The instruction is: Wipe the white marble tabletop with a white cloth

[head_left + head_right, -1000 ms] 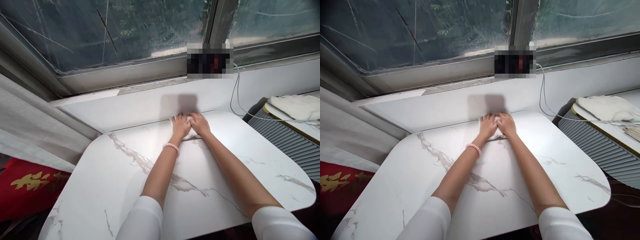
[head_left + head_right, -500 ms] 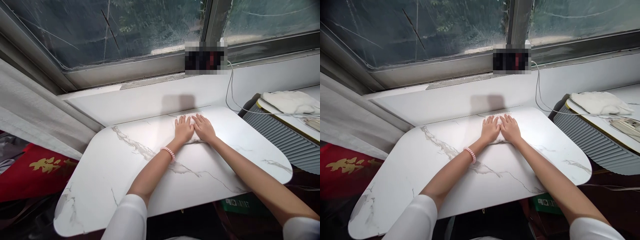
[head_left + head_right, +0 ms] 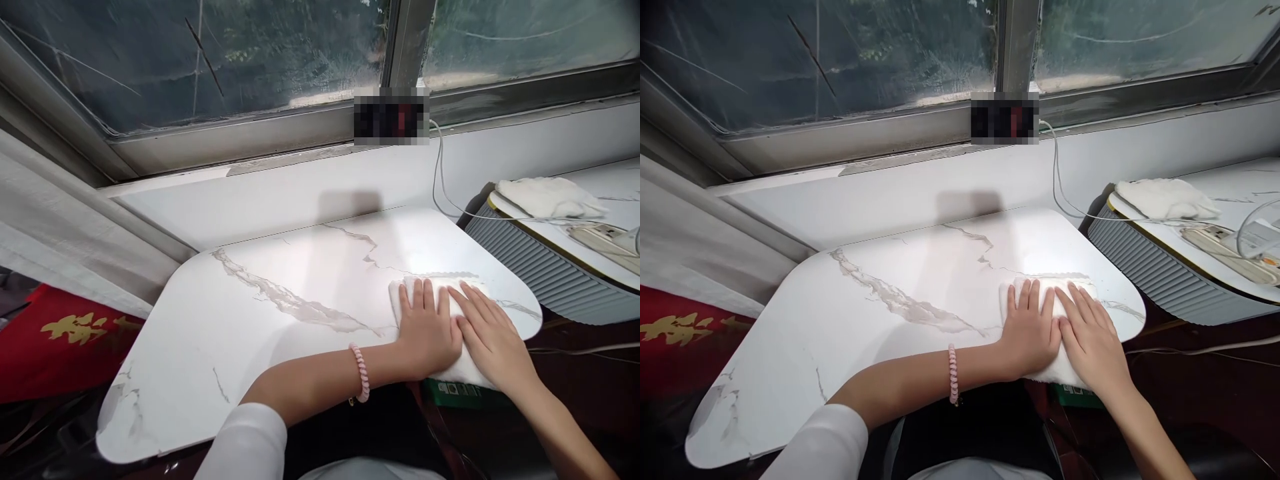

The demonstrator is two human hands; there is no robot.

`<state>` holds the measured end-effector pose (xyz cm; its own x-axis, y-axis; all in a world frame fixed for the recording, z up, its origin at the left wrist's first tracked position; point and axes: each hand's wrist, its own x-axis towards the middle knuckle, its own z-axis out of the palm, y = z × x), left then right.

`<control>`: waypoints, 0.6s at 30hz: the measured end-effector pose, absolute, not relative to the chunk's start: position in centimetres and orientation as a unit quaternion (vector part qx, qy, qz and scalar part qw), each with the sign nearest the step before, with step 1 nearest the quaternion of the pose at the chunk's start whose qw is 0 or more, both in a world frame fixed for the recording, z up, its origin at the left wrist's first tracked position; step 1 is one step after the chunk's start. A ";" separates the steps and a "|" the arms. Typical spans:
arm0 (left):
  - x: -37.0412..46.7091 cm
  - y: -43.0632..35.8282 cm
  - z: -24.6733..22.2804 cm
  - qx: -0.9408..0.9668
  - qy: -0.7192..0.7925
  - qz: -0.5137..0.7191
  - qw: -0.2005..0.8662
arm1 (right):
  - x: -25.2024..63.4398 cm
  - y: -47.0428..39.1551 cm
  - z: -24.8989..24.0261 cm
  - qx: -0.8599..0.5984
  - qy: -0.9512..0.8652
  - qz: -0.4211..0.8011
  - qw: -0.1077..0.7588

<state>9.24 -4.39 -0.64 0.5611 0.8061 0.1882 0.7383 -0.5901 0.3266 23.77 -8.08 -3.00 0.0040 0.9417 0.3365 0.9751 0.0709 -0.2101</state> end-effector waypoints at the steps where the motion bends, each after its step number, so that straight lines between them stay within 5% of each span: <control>1: 9.6 -4.2 -0.7 0.880 0.433 0.164 0.105 | 24.2 -8.0 -3.1 -0.687 -0.700 -0.042 0.192; 18: 17.0 15.0 -0.9 0.830 0.519 0.188 0.082 | 30.8 14.6 -2.1 -0.664 -0.731 -0.015 0.155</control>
<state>17.01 15.03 -0.93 0.3907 0.8924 0.2260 0.8306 -0.4475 0.3314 30.83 14.59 -2.10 -0.0702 0.9666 0.2463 0.9759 0.1177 -0.1837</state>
